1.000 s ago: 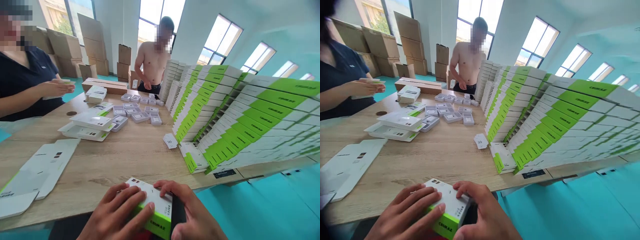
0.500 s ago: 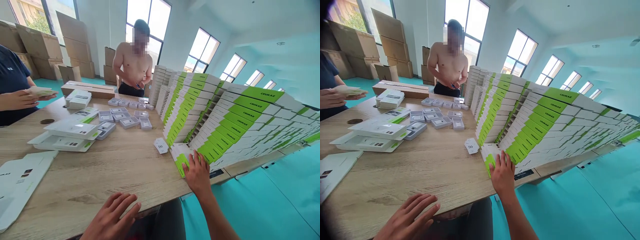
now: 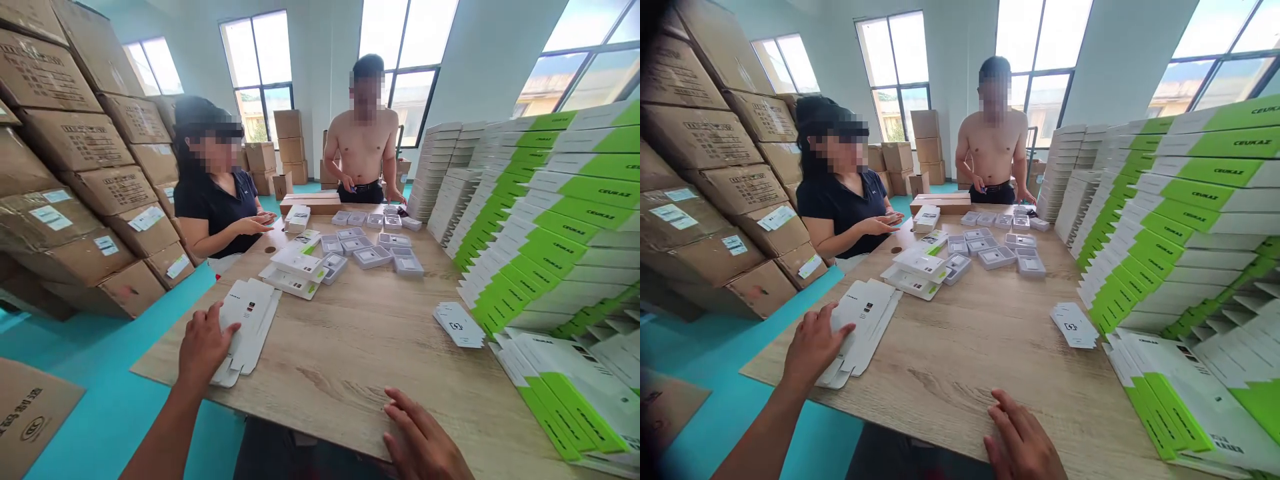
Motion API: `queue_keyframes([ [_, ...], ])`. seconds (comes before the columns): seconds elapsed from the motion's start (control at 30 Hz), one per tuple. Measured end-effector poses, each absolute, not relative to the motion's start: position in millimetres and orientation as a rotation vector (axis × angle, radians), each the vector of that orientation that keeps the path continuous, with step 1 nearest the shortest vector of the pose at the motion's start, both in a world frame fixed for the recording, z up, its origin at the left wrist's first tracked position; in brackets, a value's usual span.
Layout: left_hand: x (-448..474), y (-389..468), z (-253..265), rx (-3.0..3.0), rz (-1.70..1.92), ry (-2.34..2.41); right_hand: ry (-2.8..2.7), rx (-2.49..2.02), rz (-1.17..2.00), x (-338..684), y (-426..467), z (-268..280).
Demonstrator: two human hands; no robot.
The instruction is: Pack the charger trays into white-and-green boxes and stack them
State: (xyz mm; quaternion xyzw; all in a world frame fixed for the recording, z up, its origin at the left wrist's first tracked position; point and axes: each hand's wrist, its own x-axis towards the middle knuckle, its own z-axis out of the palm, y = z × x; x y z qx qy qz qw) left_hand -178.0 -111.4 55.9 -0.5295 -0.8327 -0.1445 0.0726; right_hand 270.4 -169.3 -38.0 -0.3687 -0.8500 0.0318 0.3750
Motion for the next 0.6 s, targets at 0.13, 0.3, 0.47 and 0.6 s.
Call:
queue_keyframes([
  [0.13, -142, -129, 59, -2.042, -0.853, -2.221, -1.872, -1.120, 0.725, 225, -147, 8],
  [0.3, -88, -149, 49, -2.707, -1.051, -1.770, -1.281, -0.937, 1.793, 190, -129, 52],
  [0.47, -50, -161, 53, -2.744, -0.892, -1.484, -0.968, -0.999, 1.807, 193, -144, 45],
  [0.6, -42, -159, 55, -2.607, -0.740, -1.291, -1.180, -1.004, 1.802, 211, -150, 44],
])
